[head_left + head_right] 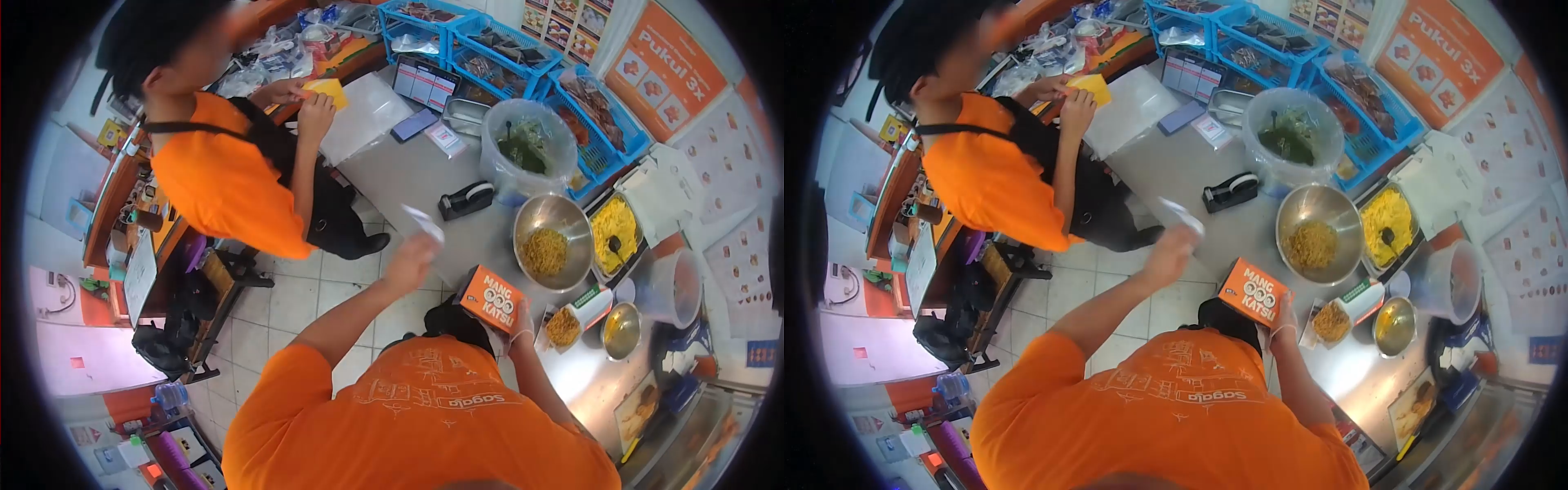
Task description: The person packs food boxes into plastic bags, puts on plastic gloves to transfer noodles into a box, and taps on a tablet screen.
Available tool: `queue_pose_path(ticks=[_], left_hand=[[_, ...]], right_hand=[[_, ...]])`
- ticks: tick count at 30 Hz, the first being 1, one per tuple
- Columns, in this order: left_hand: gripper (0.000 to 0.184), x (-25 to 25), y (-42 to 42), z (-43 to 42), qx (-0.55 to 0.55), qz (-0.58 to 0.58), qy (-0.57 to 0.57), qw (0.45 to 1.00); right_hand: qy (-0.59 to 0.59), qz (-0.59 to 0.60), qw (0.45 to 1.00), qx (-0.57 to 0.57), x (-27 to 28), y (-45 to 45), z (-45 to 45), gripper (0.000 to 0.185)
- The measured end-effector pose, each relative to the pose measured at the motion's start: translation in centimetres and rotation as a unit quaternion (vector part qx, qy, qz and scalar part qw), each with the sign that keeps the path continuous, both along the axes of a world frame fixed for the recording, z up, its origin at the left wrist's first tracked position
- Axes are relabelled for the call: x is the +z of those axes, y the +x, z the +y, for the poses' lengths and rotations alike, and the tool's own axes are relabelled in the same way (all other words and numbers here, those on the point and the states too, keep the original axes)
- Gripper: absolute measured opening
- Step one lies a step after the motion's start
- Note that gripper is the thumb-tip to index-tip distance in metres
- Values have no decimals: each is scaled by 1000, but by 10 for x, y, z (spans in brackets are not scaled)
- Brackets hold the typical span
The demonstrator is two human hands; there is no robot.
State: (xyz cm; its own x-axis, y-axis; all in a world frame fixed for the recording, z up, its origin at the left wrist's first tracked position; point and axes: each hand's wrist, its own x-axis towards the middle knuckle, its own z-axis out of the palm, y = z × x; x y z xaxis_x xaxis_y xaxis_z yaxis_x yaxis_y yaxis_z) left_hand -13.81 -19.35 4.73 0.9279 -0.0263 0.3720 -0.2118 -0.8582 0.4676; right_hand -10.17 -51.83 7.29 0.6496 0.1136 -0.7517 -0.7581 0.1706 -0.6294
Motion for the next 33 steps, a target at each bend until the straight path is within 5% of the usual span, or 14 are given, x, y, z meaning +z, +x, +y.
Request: queue_pose_path(ticks=[1,6,10,15,18,20,22,24,25,26,28,29,31,33], left_hand=[[46,-13,8,-7,-116,74,27,990],[59,-23,22,-30,-227,126,111,959],[58,-2,36,-19,-276,257,114,919],[49,-33,48,11,-317,166,-20,934],[45,-30,37,-1,-302,102,6,948],[40,-16,39,-6,-267,127,-17,955],[36,-16,46,-4,-269,136,-21,953],[30,-18,55,3,-303,196,-79,929],[23,-20,58,4,-282,136,-128,941],[23,-5,66,9,-286,136,-123,941],[17,25,80,15,-206,309,-199,907],[16,25,86,15,-137,202,-261,934],[16,38,107,21,10,175,-275,945],[18,48,134,26,82,102,-187,974]], right_hand=[[45,3,999,-11,-3,4,1,57],[115,48,991,-59,-18,28,20,61],[-49,37,995,-72,-42,42,51,65],[-45,-13,981,-187,-77,44,85,72],[-275,-91,948,-134,-98,33,72,70],[-535,-50,842,40,-22,42,106,66],[-508,-107,854,-25,10,37,123,65],[-589,-377,707,109,25,25,127,64],[-508,-481,690,188,17,28,119,64],[-508,-481,691,182,18,31,119,64],[-584,-488,517,392,17,35,118,63],[-587,-531,487,368,-1,38,112,62],[-588,-549,487,341,-24,38,107,61],[-593,-552,492,320,-30,38,105,59]])
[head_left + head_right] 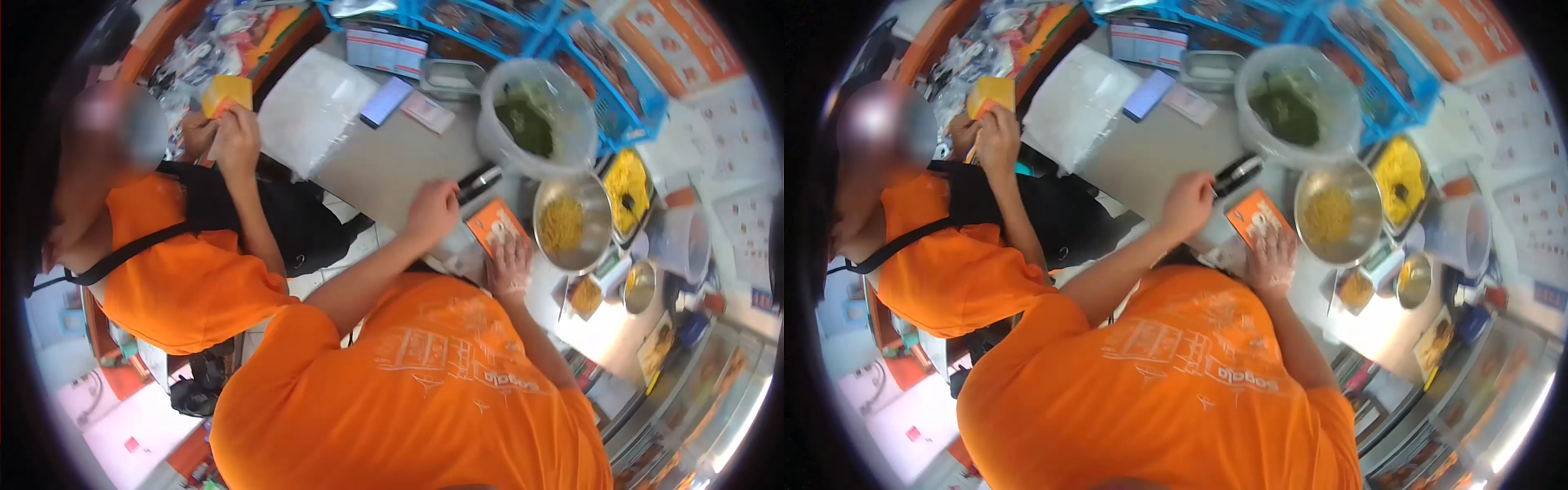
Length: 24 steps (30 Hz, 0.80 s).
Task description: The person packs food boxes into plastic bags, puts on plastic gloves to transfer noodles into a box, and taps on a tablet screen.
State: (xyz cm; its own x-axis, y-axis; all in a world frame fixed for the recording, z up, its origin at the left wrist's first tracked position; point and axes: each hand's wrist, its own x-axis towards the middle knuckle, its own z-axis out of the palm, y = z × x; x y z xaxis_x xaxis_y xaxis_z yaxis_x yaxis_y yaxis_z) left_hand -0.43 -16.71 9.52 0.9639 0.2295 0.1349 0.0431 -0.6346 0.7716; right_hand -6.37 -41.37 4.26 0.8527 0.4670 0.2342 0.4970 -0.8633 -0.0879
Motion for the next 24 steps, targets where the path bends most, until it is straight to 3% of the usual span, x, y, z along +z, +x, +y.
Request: queue_pose_path(ticks=[2,6,8,9,11,16,19,21,22,23,24], left_hand=[[21,-29,25,4,-34,134,-24,990],[26,-35,45,5,-70,140,36,987],[22,-34,51,7,-49,303,-70,949],[22,-33,50,10,-55,308,-60,948],[21,-22,53,16,-11,352,-270,896],[19,-10,8,36,47,301,-394,867],[20,-43,-11,46,69,326,-314,889],[22,-79,-4,53,-29,230,-48,972],[22,-65,-2,51,-31,233,-50,971],[23,-34,6,47,-65,126,203,969],[24,-15,9,46,-94,9,439,893]], right_hand=[[-4,31,999,-3,2,-1,3,59],[49,16,999,-10,6,0,5,59],[69,32,997,3,4,-3,5,58],[77,36,996,-6,3,-3,6,58],[80,-15,997,-3,2,-1,7,50],[87,-9,996,-13,10,-3,8,50],[81,-3,997,-9,13,-3,7,47],[83,0,996,-14,13,-3,9,45],[80,3,997,-17,11,-3,10,45],[84,-3,996,-17,10,-2,10,46],[88,-8,996,-16,9,-2,10,46]])
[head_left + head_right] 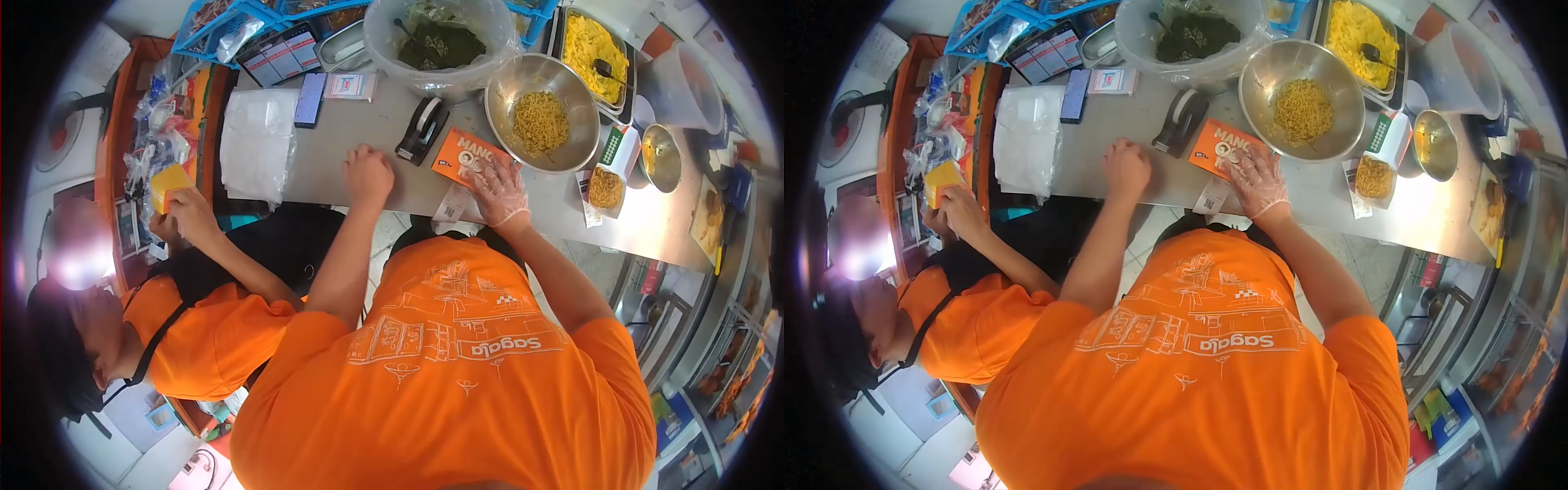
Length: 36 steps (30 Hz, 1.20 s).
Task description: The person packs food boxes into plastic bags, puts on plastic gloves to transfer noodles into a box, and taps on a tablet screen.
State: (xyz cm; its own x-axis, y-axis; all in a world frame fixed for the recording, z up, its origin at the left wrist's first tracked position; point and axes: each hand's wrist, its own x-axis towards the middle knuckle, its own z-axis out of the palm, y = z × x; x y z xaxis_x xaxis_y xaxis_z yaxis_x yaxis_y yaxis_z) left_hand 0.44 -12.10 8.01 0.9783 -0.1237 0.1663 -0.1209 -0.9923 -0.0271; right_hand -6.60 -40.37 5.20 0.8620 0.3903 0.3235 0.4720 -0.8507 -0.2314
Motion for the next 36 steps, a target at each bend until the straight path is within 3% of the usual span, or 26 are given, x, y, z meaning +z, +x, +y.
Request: queue_pose_path(ticks=[4,5,6,7,9,11,16,18,22,24,28,30,34,36], left_hand=[[25,2,-11,4,16,112,-133,985],[25,5,-23,-8,35,204,-325,923],[25,10,-33,-20,57,285,-499,817],[25,15,-42,-36,58,296,-498,813],[24,24,-55,-72,145,395,-723,548],[24,20,-55,-101,168,405,-714,546],[24,-8,-55,-111,243,413,-665,573],[25,-2,-59,-107,229,419,-629,614],[20,-10,-59,-104,244,397,-623,628],[24,-19,-55,-104,177,385,-544,724],[27,-30,-40,-101,141,403,-472,772],[22,-32,-32,-100,40,342,-286,894],[26,-2,-49,-99,32,359,-188,914],[40,-15,-79,-74,-246,182,-178,935]], right_hand=[[-21,17,1000,-16,4,-3,2,49],[-6,35,999,-10,0,-2,0,52],[11,51,999,-5,-4,-2,-2,56],[10,61,998,-10,-6,-3,-3,56],[117,54,991,-33,-12,-4,0,62],[150,58,986,-40,-15,-5,1,67],[-26,47,998,-25,-7,-6,6,65],[9,30,999,-31,-13,-6,8,63],[31,21,999,-39,-7,-5,10,54],[28,41,998,-32,-11,-6,7,56],[-3,102,995,-19,0,-4,4,58],[-22,109,994,-18,3,-5,5,58],[-51,135,989,-21,23,2,4,59],[-21,141,989,-43,35,17,6,64]])
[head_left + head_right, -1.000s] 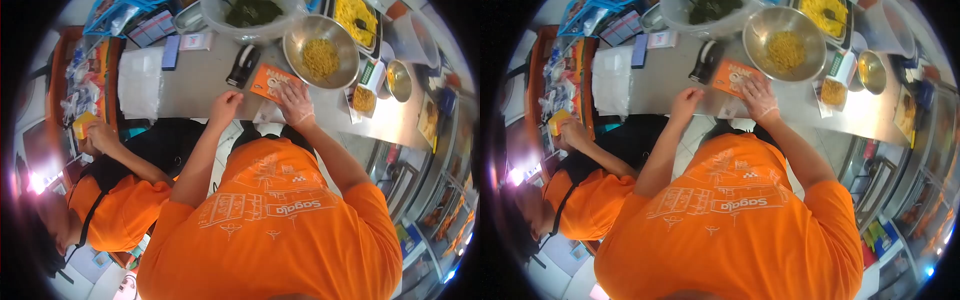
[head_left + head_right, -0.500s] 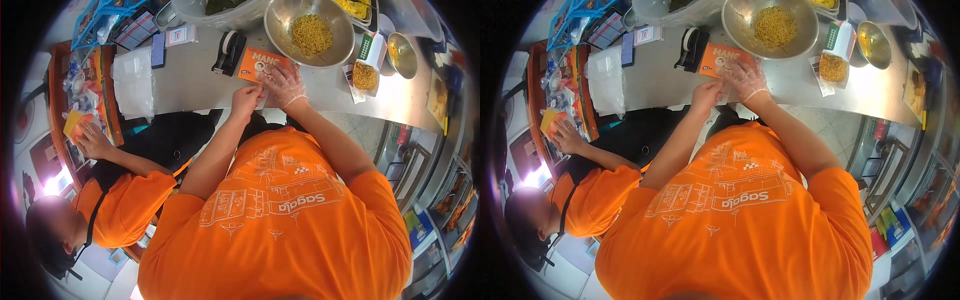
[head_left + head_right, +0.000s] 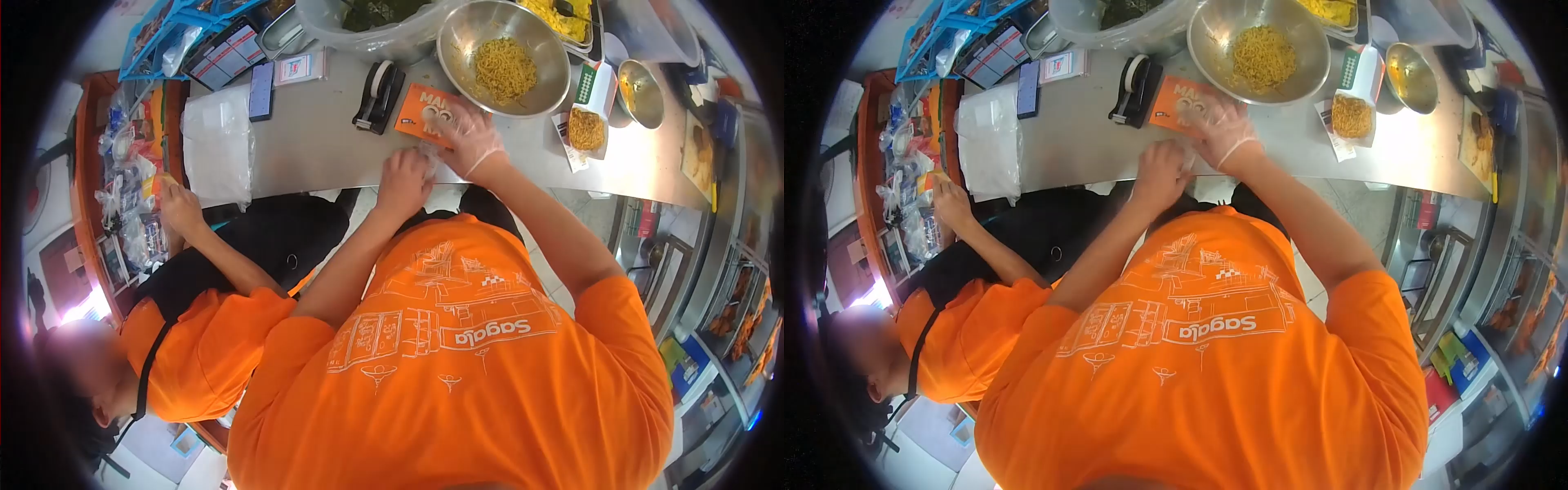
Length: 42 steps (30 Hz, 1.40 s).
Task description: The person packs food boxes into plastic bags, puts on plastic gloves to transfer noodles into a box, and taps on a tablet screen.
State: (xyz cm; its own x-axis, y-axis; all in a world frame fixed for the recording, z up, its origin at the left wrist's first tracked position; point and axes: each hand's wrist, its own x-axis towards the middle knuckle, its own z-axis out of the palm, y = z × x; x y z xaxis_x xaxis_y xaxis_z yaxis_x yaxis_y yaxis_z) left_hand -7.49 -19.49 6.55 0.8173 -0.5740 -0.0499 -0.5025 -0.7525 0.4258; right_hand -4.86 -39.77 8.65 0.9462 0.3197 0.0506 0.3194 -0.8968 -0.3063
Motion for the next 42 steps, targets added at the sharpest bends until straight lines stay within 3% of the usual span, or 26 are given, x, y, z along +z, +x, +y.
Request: queue_pose_path(ticks=[1,3,4,5,7,9,11,13,14,15,16,18,19,21,22,23,25,27,32,34,36,38,39,41,42], left_hand=[[40,-6,-15,12,0,4,0,1000],[53,-19,-35,35,-129,-104,69,984],[53,-25,-35,41,-133,-105,68,983],[52,-31,-35,45,-116,-118,48,985],[51,-38,-35,50,-92,-131,21,987],[49,-37,-32,50,-31,-52,-37,998],[45,-28,-32,46,23,-6,-91,996],[41,-11,-35,38,64,45,-139,987],[39,1,-34,25,218,154,-278,923],[37,11,-33,14,357,256,-401,804],[37,19,-28,7,356,258,-400,804],[38,30,-14,-7,298,111,-455,832],[38,33,-9,-13,298,112,-455,832],[41,37,-2,-23,87,-41,-314,945],[40,33,-2,-28,40,28,-287,957],[40,28,-5,-32,39,27,-285,957],[34,23,-10,-37,-53,-84,-92,991],[35,22,-11,-35,-60,-57,-87,993],[34,40,-4,-23,-80,3,-85,993],[27,44,5,-12,-50,12,-121,991],[28,19,41,18,141,-76,-195,968],[29,25,71,27,328,-102,-145,928],[29,13,86,34,329,-104,-143,928],[28,-20,114,48,429,182,-204,861],[28,-24,122,48,432,179,-205,860]], right_hand=[[34,11,999,-34,5,4,4,69],[28,54,997,-53,8,15,13,71],[-31,111,991,-66,11,21,18,74],[-92,166,979,-79,14,25,22,77],[-97,193,968,-127,24,16,30,79],[-105,215,957,-162,34,3,35,83],[-41,256,919,-299,38,-13,41,95],[-10,266,912,-313,33,-26,39,96],[66,218,919,-321,19,-34,34,91],[140,169,919,-328,6,-42,27,86],[139,170,918,-330,17,-44,22,86],[212,190,912,-296,51,-46,10,69],[211,191,911,-297,50,-51,6,69],[219,-49,943,-245,42,-59,-3,50],[221,-49,943,-245,40,-61,-9,50],[229,-73,951,-195,37,-62,-16,49],[239,-98,955,-149,31,-65,-25,49],[291,-94,952,29,20,-65,-32,42],[219,-86,965,113,-26,-82,-31,36],[199,-109,967,118,-33,-88,-35,36],[209,-125,961,131,-47,-95,-35,41],[201,-129,964,120,-47,-100,-34,42],[189,-131,967,113,-47,-102,-34,44],[190,-127,967,112,-46,-102,-33,45],[190,-122,968,107,-45,-102,-33,46]])
